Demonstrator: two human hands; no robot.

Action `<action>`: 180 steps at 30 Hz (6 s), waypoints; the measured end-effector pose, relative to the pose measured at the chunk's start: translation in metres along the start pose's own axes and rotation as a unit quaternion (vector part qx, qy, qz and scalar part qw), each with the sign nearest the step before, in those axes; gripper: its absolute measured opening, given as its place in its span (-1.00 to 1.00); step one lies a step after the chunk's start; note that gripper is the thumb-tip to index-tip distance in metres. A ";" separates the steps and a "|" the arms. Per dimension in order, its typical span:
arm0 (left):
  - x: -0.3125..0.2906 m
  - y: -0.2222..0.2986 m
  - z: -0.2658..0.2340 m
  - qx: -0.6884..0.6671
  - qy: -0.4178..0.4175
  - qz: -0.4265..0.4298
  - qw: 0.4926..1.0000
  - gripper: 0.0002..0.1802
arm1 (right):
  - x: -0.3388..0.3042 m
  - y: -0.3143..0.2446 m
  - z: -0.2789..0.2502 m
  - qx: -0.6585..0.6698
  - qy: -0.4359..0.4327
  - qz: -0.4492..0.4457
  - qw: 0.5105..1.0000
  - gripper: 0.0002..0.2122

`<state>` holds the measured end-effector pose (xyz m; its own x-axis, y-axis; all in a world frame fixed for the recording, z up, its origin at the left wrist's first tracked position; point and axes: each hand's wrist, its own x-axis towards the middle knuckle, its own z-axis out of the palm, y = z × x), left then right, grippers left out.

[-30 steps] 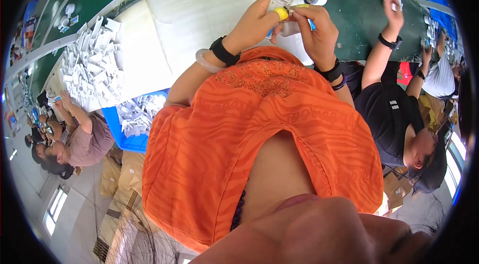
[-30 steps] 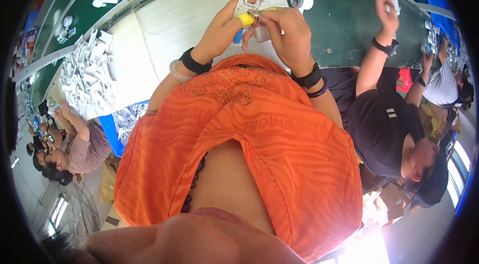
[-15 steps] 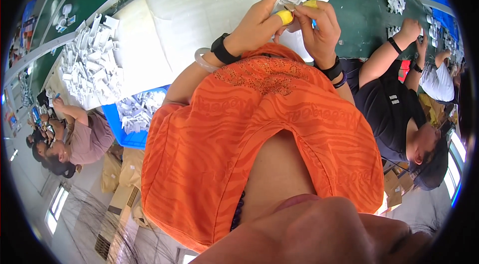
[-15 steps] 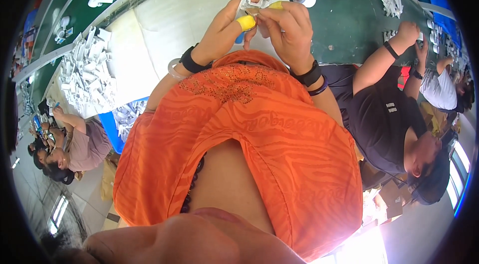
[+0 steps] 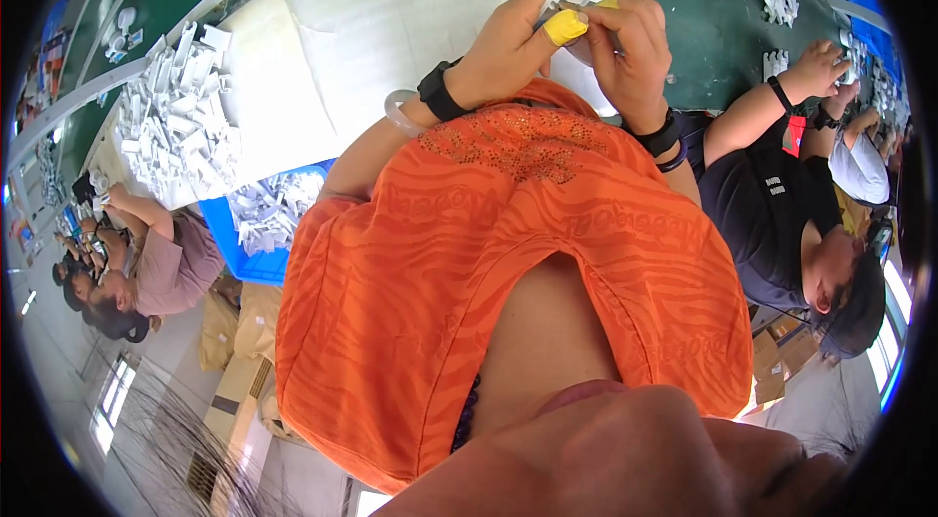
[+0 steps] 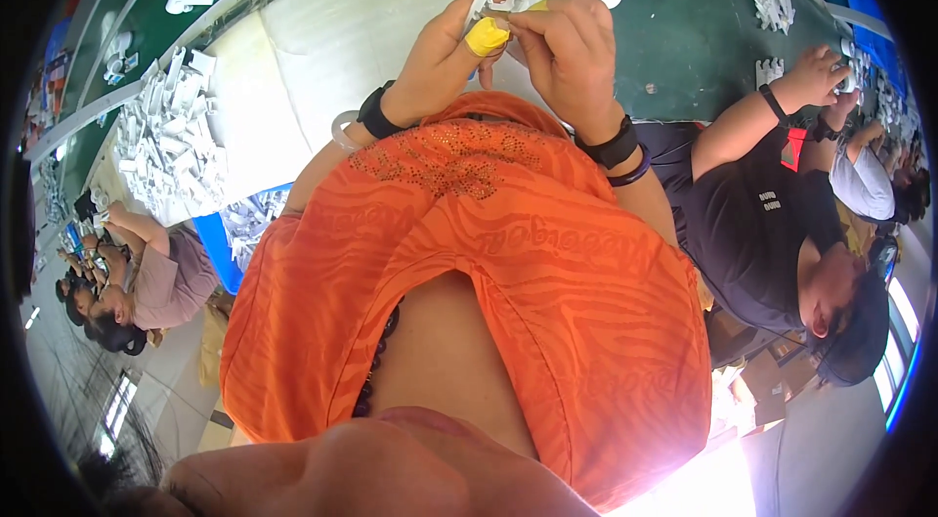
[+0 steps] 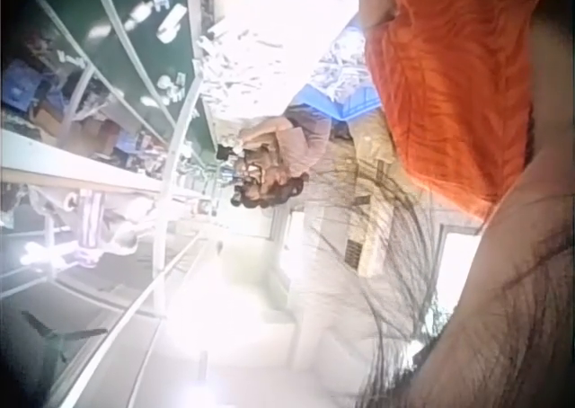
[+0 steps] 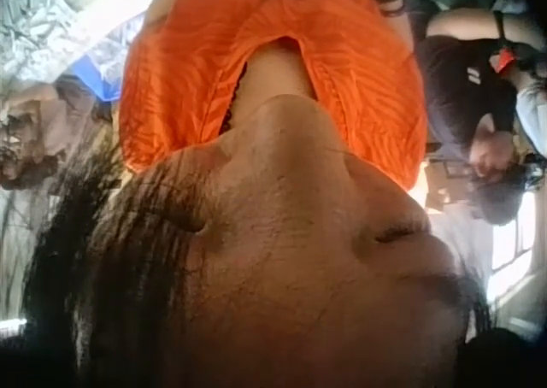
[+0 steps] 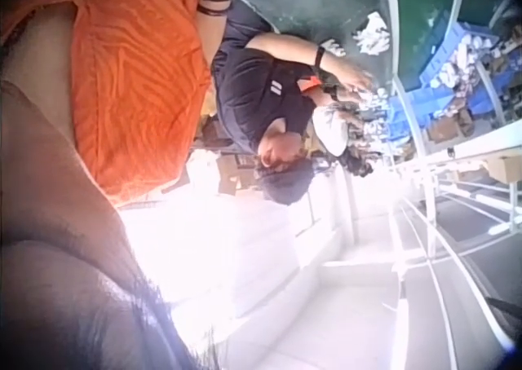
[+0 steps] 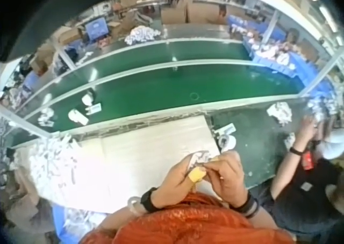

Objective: The worker is seen assembling and inspecting various electronic components at a factory workstation.

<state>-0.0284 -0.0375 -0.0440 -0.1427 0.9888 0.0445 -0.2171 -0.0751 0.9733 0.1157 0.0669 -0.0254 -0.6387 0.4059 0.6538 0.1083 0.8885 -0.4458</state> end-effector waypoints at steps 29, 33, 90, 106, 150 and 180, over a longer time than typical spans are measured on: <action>-0.004 -0.002 0.004 0.071 0.014 -0.012 0.997 -0.69 | -0.005 -0.005 -0.005 0.007 -0.029 -0.004 1.000 -0.81; -0.008 -0.005 0.006 0.057 0.027 -0.027 0.998 -0.75 | -0.011 -0.009 0.000 0.010 -0.010 0.018 1.000 -0.80; 0.034 -0.086 -0.063 0.328 0.093 0.037 0.940 -0.70 | -0.097 0.205 -0.025 -0.372 -0.514 0.188 0.750 -0.82; 0.042 -0.034 -0.006 0.343 -0.062 0.127 0.928 -0.27 | -0.048 0.114 -0.048 0.462 -0.124 0.406 0.779 -0.82; 0.003 0.018 0.002 -0.063 -0.028 -0.097 0.993 -0.56 | -0.017 -0.010 -0.012 0.076 0.034 0.090 0.992 -0.79; -0.003 0.009 0.007 0.057 -0.021 0.016 0.998 -0.55 | -0.017 -0.006 -0.003 0.009 0.058 0.044 0.997 -0.76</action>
<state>-0.0228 -0.0404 -0.0341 -0.1076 0.9907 0.0839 -0.1006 -0.0948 0.9904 0.1283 0.0550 -0.0322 -0.5341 0.5044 0.6785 0.1458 0.8454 -0.5138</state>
